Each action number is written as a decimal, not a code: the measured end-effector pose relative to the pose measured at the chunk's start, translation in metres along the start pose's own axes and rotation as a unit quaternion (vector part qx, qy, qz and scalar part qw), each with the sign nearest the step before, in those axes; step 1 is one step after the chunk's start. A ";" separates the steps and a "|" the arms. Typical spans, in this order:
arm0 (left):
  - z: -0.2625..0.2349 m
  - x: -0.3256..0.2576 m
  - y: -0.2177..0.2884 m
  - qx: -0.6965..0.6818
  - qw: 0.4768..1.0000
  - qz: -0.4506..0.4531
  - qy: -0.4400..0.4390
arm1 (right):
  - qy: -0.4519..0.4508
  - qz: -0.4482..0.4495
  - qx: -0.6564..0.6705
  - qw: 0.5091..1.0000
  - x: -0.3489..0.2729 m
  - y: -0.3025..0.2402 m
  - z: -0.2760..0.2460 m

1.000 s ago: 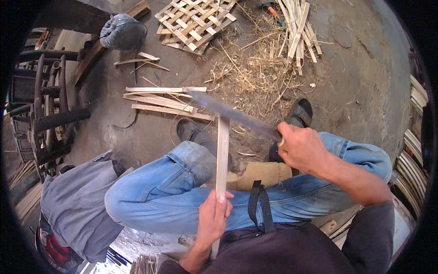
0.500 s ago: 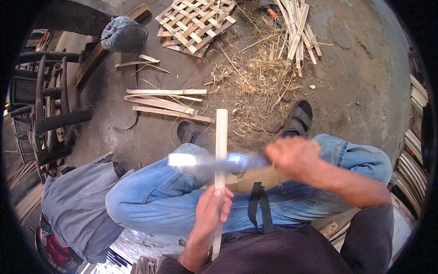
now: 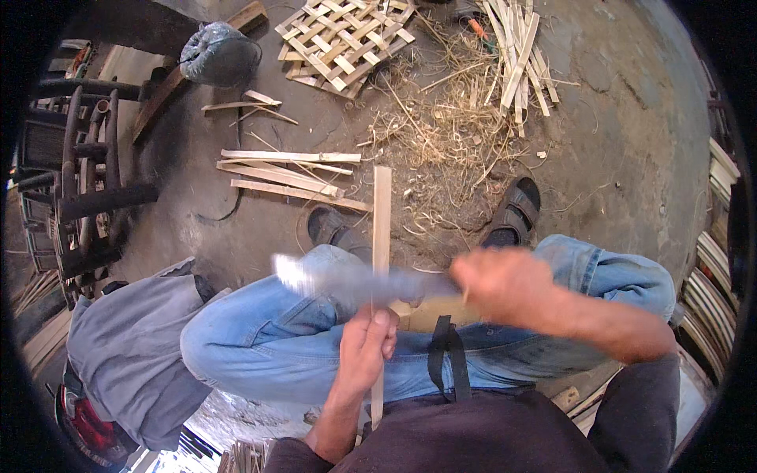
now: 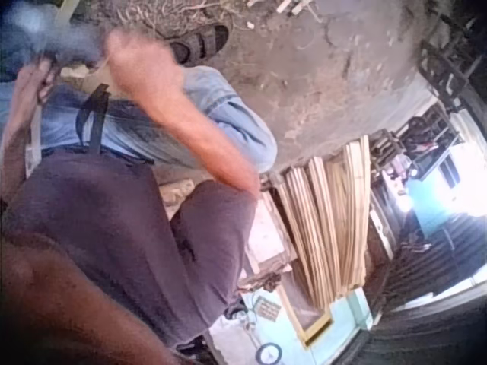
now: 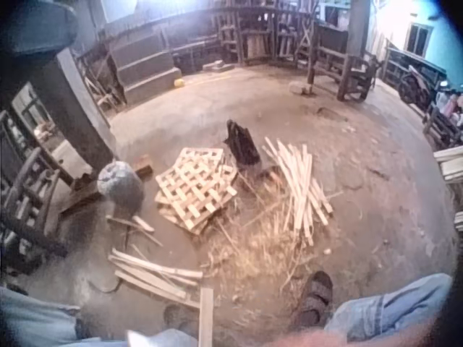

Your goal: The person sits on the floor and uses a knife to shave thin strips from a long wooden stick. They repeatedly draw the blade along the stick to remove material, occasionally pausing to inspect the edges. The shaved wood accumulates on the floor nearby.

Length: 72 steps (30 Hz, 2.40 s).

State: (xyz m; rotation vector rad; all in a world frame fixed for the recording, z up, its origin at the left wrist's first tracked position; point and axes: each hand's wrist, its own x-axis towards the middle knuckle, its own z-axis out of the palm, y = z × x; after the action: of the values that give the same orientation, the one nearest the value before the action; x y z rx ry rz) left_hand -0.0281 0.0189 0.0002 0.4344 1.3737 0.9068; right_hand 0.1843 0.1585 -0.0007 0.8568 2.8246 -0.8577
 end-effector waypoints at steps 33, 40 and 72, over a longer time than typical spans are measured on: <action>0.000 -0.010 0.012 0.120 0.992 -0.005 -0.033 | 0.135 0.124 0.058 0.981 0.016 0.049 -0.017; 0.007 0.013 0.014 0.014 0.989 0.107 0.099 | 0.158 0.311 0.251 0.903 0.028 0.043 0.016; 0.004 0.260 0.040 0.133 0.918 0.231 0.294 | 0.127 0.432 0.523 0.724 -0.006 0.096 -0.036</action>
State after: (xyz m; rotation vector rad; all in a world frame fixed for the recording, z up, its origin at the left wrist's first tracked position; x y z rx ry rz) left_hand -0.0506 0.2417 -0.1374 0.7562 2.0082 1.3099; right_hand 0.2432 0.2407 -0.0166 2.2153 1.3684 -2.1492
